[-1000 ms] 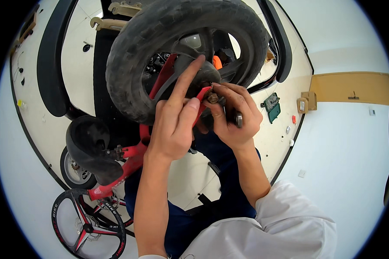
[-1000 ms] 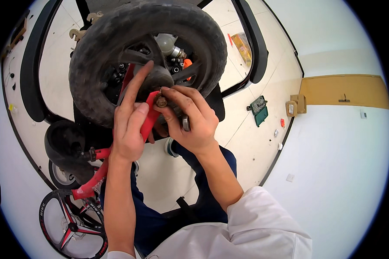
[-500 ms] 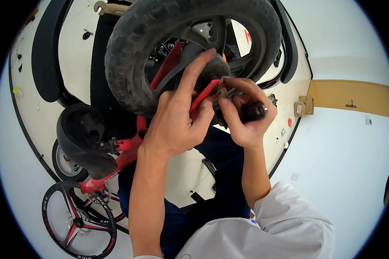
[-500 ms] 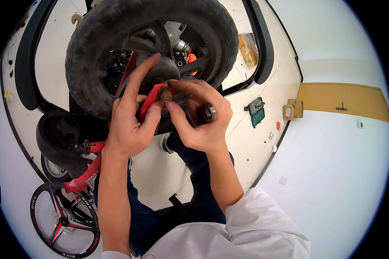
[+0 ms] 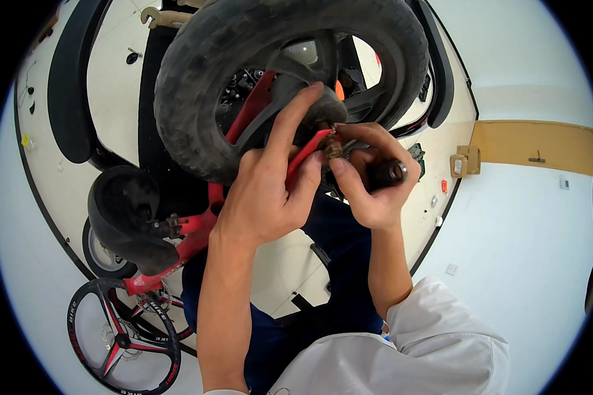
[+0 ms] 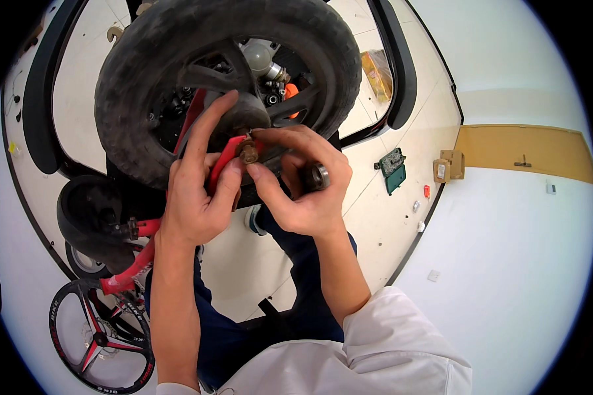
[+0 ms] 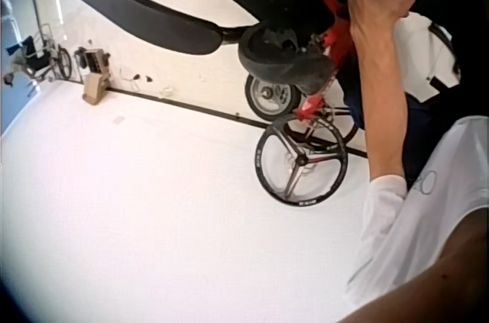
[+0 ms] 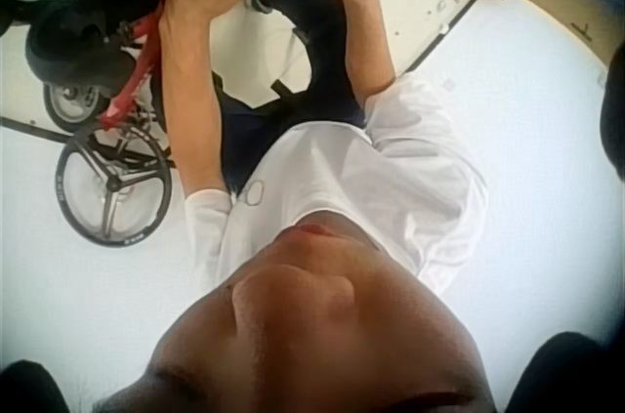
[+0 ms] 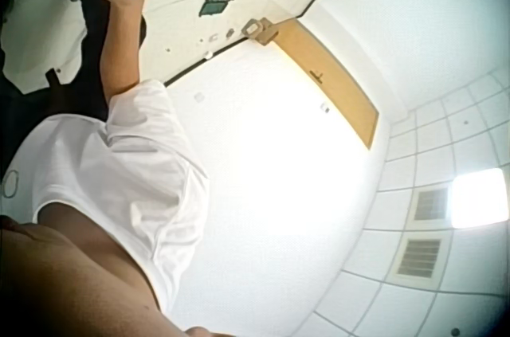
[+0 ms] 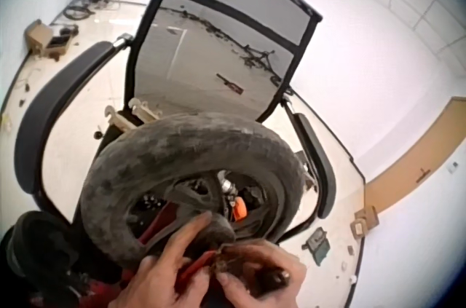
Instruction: The person removes a wheel from a pink scooter using a wrench and pliers, then uses a screwdriver to adjust the scooter's seat. The person works on the scooter while sitting on the floor.
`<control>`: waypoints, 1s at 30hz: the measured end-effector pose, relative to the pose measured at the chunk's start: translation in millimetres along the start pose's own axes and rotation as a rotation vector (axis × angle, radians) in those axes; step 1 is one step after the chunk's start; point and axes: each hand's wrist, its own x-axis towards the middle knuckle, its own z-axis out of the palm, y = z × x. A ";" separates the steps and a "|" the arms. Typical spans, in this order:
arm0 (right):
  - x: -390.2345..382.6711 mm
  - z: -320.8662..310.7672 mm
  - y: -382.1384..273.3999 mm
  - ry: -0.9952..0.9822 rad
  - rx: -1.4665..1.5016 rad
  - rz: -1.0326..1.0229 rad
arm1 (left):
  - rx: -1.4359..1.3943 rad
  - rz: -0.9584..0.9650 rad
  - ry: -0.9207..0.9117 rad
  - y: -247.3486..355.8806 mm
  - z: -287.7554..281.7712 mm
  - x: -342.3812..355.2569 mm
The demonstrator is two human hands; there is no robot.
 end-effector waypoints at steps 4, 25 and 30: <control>-1.6 0.1 -1.9 -0.004 0.016 0.055 | 0.026 -0.020 0.013 -2.0 3.1 -1.1; -7.9 -8.2 -4.6 -0.107 0.237 -0.091 | 0.201 0.199 0.072 -14.0 6.1 -45.8; -10.5 -8.9 -4.8 -0.116 0.245 -0.074 | 0.270 0.264 0.106 -19.0 7.5 -49.4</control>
